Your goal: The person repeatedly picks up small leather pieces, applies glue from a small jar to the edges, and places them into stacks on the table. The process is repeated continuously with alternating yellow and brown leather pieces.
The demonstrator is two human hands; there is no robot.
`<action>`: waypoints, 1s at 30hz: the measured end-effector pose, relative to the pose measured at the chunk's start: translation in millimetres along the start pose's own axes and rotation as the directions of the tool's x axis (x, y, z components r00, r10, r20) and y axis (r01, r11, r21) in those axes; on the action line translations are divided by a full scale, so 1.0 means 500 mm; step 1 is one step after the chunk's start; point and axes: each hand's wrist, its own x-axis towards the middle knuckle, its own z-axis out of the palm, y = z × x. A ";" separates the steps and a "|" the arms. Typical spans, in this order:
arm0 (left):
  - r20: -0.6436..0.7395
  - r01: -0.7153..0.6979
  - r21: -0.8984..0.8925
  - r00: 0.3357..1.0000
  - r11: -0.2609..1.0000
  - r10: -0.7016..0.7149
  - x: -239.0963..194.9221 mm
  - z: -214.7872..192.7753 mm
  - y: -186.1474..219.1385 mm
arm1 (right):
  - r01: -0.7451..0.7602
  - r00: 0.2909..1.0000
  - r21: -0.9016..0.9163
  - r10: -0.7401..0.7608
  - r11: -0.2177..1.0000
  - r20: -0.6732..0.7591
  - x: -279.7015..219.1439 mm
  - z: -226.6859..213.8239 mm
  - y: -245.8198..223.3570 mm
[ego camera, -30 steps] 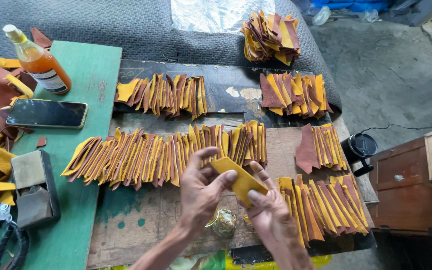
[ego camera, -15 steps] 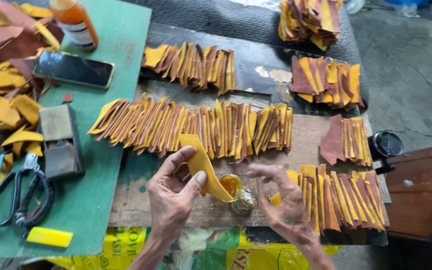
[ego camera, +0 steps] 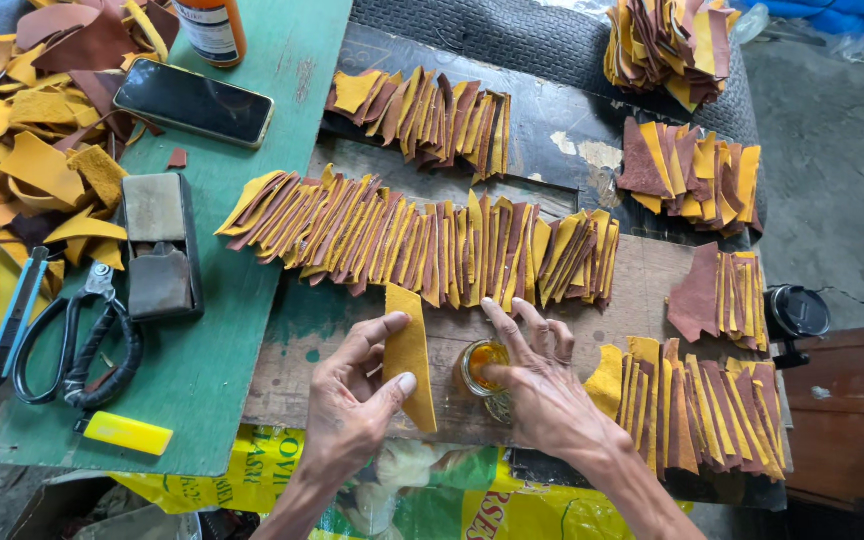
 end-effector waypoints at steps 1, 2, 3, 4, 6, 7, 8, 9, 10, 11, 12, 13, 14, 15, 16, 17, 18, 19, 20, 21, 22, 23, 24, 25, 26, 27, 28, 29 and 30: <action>0.007 -0.007 0.020 1.000 1.000 0.007 0.000 0.000 0.000 | -0.054 0.997 -0.010 0.055 0.998 0.062 -0.001 -0.005 -0.003; 0.014 -0.009 -0.003 1.000 1.000 0.009 -0.001 -0.001 0.000 | -0.028 0.999 0.039 0.029 0.999 -0.025 -0.008 -0.011 -0.003; 0.017 -0.011 -0.026 1.000 1.000 0.011 -0.004 -0.002 0.000 | 0.004 0.994 0.084 0.005 0.996 -0.110 -0.019 -0.018 0.000; 0.021 -0.013 -0.050 1.000 0.999 0.014 -0.006 -0.004 0.000 | 0.039 0.981 0.128 -0.014 0.991 -0.196 -0.027 -0.023 0.001; 0.031 -0.005 -0.055 0.999 0.998 0.007 -0.005 -0.008 -0.001 | 0.078 0.970 0.112 -0.049 0.991 -0.238 -0.039 -0.022 0.005; 0.043 -0.001 -0.059 0.999 0.998 0.004 -0.002 -0.008 -0.002 | 0.091 0.963 0.103 -0.061 0.991 -0.262 -0.042 -0.020 0.008; 0.056 0.003 -0.068 0.998 0.998 0.000 -0.002 -0.007 -0.003 | 0.087 0.965 0.113 -0.056 0.990 -0.258 -0.045 -0.017 0.011; 0.067 0.004 -0.077 0.998 0.997 0.001 -0.003 -0.006 -0.003 | 0.086 0.966 0.120 -0.053 0.989 -0.255 -0.045 -0.014 0.014; 0.078 0.005 -0.087 0.997 0.996 0.002 -0.004 -0.004 -0.004 | 0.085 0.966 0.127 -0.050 0.988 -0.252 -0.045 -0.011 0.016; 0.086 -0.002 -0.095 0.996 0.995 0.011 -0.006 -0.003 -0.005 | 0.090 0.964 0.122 -0.055 0.988 -0.261 -0.043 -0.008 0.016; 0.094 -0.010 -0.103 0.995 0.995 0.020 -0.007 -0.002 -0.006 | 0.095 0.961 0.117 -0.061 0.989 -0.270 -0.041 -0.005 0.015; 0.104 -0.016 -0.111 0.994 0.994 0.028 -0.008 -0.002 -0.007 | 0.099 0.958 0.113 -0.064 0.989 -0.280 -0.039 -0.002 0.015; 0.105 -0.004 -0.115 0.994 0.993 0.016 -0.010 -0.002 -0.008 | 0.112 0.958 0.106 -0.079 0.988 -0.275 -0.039 -0.001 0.014; 0.109 0.009 -0.120 0.994 0.993 0.004 -0.011 -0.002 -0.008 | 0.123 0.959 0.099 -0.092 0.988 -0.270 -0.040 0.000 0.014; 0.113 0.022 -0.124 0.994 0.992 -0.008 -0.011 -0.002 -0.009 | 0.133 0.959 0.092 -0.104 0.987 -0.265 -0.042 -0.001 0.016; 0.122 0.022 -0.132 0.992 0.991 -0.005 -0.011 -0.002 -0.010 | 0.126 0.958 0.104 -0.093 0.987 -0.273 -0.044 0.000 0.016; 0.131 0.022 -0.140 0.991 0.990 -0.003 -0.011 -0.002 -0.010 | 0.119 0.956 0.117 -0.082 0.986 -0.280 -0.045 0.001 0.017; 0.140 0.023 -0.147 0.990 0.989 -0.002 -0.012 -0.002 -0.010 | 0.112 0.955 0.131 -0.071 0.985 -0.288 -0.047 0.003 0.017; 0.143 0.025 -0.146 0.990 0.989 -0.003 -0.013 -0.001 -0.010 | 0.119 0.956 0.125 -0.079 0.985 -0.282 -0.048 0.005 0.019; 0.148 0.026 -0.146 0.989 0.989 -0.004 -0.014 0.001 -0.009 | 0.123 0.957 0.120 -0.086 0.985 -0.278 -0.050 0.007 0.022; 0.153 0.028 -0.145 0.988 0.989 -0.005 -0.013 0.003 -0.008 | 0.128 0.957 0.114 -0.093 0.985 -0.273 -0.052 0.010 0.026; 0.157 0.040 -0.162 0.988 0.986 -0.015 -0.012 0.005 -0.007 | 0.130 0.953 0.117 -0.092 0.985 -0.288 -0.052 0.013 0.030; 0.161 0.053 -0.179 0.987 0.982 -0.024 -0.011 0.008 -0.007 | 0.133 0.949 0.120 -0.091 0.984 -0.303 -0.052 0.015 0.033; 0.164 0.067 -0.195 0.986 0.979 -0.035 -0.011 0.011 -0.005 | 0.137 0.944 0.125 -0.091 0.983 -0.316 -0.051 0.018 0.035; 0.175 0.081 -0.209 0.984 0.975 -0.045 -0.012 0.013 -0.003 | 0.175 0.918 0.144 -0.108 0.974 -0.382 -0.052 0.020 0.035; 0.184 0.093 -0.222 0.982 0.971 -0.052 -0.014 0.015 0.000 | 0.215 0.885 0.159 -0.124 0.964 -0.448 -0.053 0.021 0.034; 0.193 0.106 -0.236 0.979 0.966 -0.060 -0.015 0.019 0.002 | 0.257 0.848 0.170 -0.137 0.951 -0.512 -0.056 0.022 0.030; 0.210 0.116 -0.265 0.976 0.957 -0.061 -0.020 0.025 0.004 | 0.256 0.826 0.367 -0.005 0.894 -0.564 -0.063 0.027 0.019; 0.226 0.127 -0.294 0.972 0.947 -0.060 -0.025 0.033 0.005 | 0.263 0.802 0.547 0.135 0.795 -0.582 -0.072 0.033 0.003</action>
